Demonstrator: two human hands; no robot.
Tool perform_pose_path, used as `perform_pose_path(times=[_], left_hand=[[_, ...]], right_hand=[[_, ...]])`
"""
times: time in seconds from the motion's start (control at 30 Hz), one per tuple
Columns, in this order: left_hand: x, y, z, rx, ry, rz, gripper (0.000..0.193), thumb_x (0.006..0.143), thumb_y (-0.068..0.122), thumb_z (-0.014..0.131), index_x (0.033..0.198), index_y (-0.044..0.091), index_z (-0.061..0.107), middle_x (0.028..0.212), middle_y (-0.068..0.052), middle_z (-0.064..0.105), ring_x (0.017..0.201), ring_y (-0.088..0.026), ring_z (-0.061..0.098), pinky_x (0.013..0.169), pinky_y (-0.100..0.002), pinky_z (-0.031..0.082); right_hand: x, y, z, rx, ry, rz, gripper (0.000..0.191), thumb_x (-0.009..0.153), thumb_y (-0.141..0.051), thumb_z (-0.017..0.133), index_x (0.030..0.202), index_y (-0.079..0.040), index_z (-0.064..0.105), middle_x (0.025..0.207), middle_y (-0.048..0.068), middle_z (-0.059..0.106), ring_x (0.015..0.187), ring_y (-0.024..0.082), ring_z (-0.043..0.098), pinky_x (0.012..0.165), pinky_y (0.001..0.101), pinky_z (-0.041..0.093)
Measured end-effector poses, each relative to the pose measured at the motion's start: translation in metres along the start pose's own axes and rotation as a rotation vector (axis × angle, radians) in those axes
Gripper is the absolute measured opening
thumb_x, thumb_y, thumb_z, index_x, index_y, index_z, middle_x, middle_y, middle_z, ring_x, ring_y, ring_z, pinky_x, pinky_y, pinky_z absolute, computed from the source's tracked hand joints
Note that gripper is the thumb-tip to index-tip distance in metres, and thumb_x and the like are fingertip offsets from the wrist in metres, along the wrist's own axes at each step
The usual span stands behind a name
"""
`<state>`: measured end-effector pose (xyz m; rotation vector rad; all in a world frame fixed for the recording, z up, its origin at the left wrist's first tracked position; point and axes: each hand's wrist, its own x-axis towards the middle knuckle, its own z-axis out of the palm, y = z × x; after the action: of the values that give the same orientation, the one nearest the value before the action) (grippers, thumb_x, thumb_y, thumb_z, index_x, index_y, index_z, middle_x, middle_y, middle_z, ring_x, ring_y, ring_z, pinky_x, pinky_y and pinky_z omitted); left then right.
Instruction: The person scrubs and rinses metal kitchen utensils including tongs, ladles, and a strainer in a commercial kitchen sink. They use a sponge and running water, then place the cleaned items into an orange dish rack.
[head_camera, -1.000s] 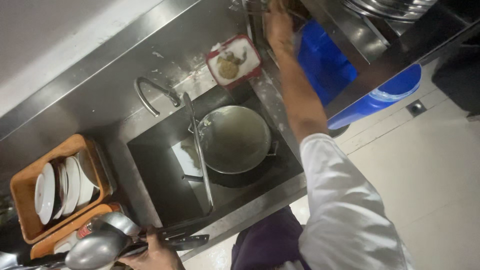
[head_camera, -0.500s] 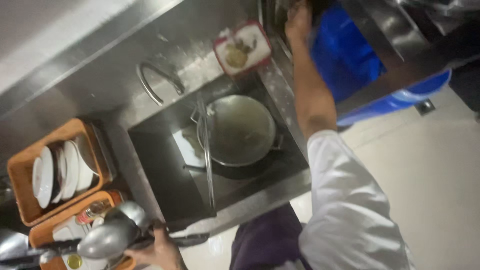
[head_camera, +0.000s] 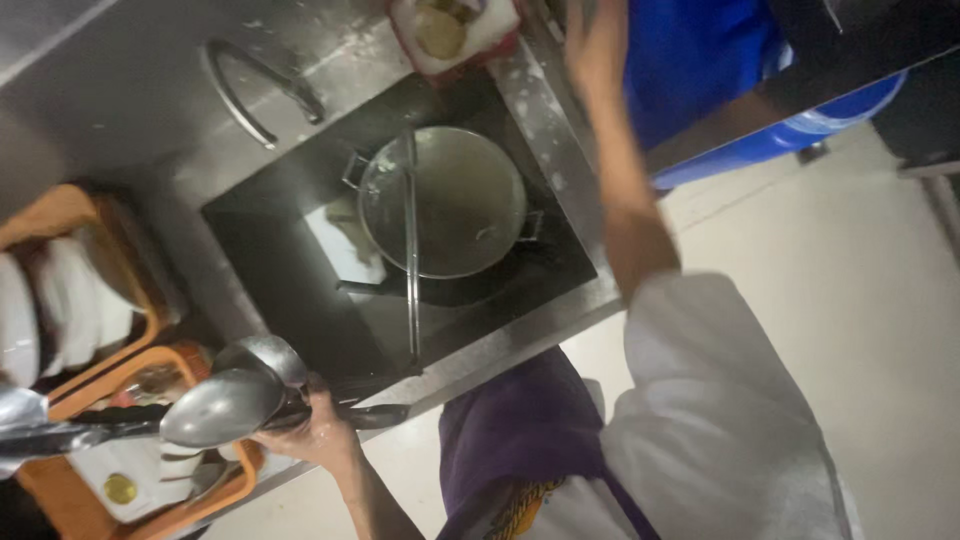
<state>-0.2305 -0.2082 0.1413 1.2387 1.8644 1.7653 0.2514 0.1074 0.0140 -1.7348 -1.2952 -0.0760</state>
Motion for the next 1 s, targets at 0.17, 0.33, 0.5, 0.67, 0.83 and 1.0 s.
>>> perform_pose_path(times=[0.17,0.33,0.5,0.67,0.83,1.0], left_hand=[[0.001,-0.012,0.013,-0.026,-0.057,-0.093,0.066,0.094,0.005,0.081,0.144,-0.003,0.039,0.127,-0.014,0.059,0.106,-0.022,0.062,0.099,-0.035,0.055],[0.004,-0.031,0.027,-0.030,-0.062,-0.059,0.069,0.091,0.003,0.080,0.147,-0.001,0.039,0.134,-0.015,0.054,0.118,-0.024,0.059,0.105,-0.039,0.051],[0.010,-0.043,0.022,0.032,-0.024,0.009,0.082,0.087,0.007,0.078,0.154,-0.002,0.031,0.144,-0.017,0.050,0.129,-0.026,0.056,0.115,-0.041,0.046],[0.028,-0.048,0.016,0.014,0.002,0.144,0.077,0.088,0.009,0.082,0.150,-0.002,0.039,0.141,-0.016,0.050,0.128,-0.026,0.055,0.114,-0.040,0.046],[0.054,-0.051,0.026,-0.252,-0.070,-0.026,0.069,0.087,0.005,0.076,0.145,-0.002,0.040,0.130,-0.012,0.057,0.118,-0.023,0.059,0.107,-0.036,0.049],[0.074,-0.052,0.037,-0.137,-0.090,0.032,0.062,0.085,-0.001,0.077,0.139,-0.001,0.047,0.127,-0.012,0.060,0.117,-0.022,0.060,0.105,-0.035,0.049]], right_hand=[[-0.243,-0.076,-0.100,-0.351,-0.480,0.088,0.084,0.103,-0.047,0.059,0.150,0.015,0.027,0.157,0.039,0.026,0.148,0.053,0.023,0.121,0.0660,0.019],[-0.193,-0.072,-0.005,-0.350,-0.742,0.172,0.106,0.089,-0.051,0.064,0.156,0.013,0.014,0.165,0.034,0.008,0.155,0.046,0.005,0.127,0.0555,0.005],[-0.092,-0.084,0.108,-0.188,-0.389,0.074,0.098,0.099,-0.045,0.069,0.150,0.020,0.017,0.157,0.041,0.013,0.147,0.054,0.013,0.121,0.0587,0.013],[-0.133,-0.107,0.085,0.633,-1.008,0.138,0.083,0.103,-0.044,0.062,0.150,0.013,0.026,0.151,0.036,0.028,0.139,0.046,0.029,0.116,0.0538,0.025],[-0.165,-0.119,0.071,0.715,-1.071,0.300,0.069,0.107,-0.043,0.055,0.150,0.007,0.036,0.145,0.030,0.044,0.132,0.038,0.045,0.112,0.0488,0.038],[-0.234,-0.178,0.036,0.882,-0.896,0.282,0.058,0.111,-0.042,0.048,0.149,0.001,0.045,0.139,0.025,0.059,0.124,0.030,0.061,0.107,0.0438,0.050]])
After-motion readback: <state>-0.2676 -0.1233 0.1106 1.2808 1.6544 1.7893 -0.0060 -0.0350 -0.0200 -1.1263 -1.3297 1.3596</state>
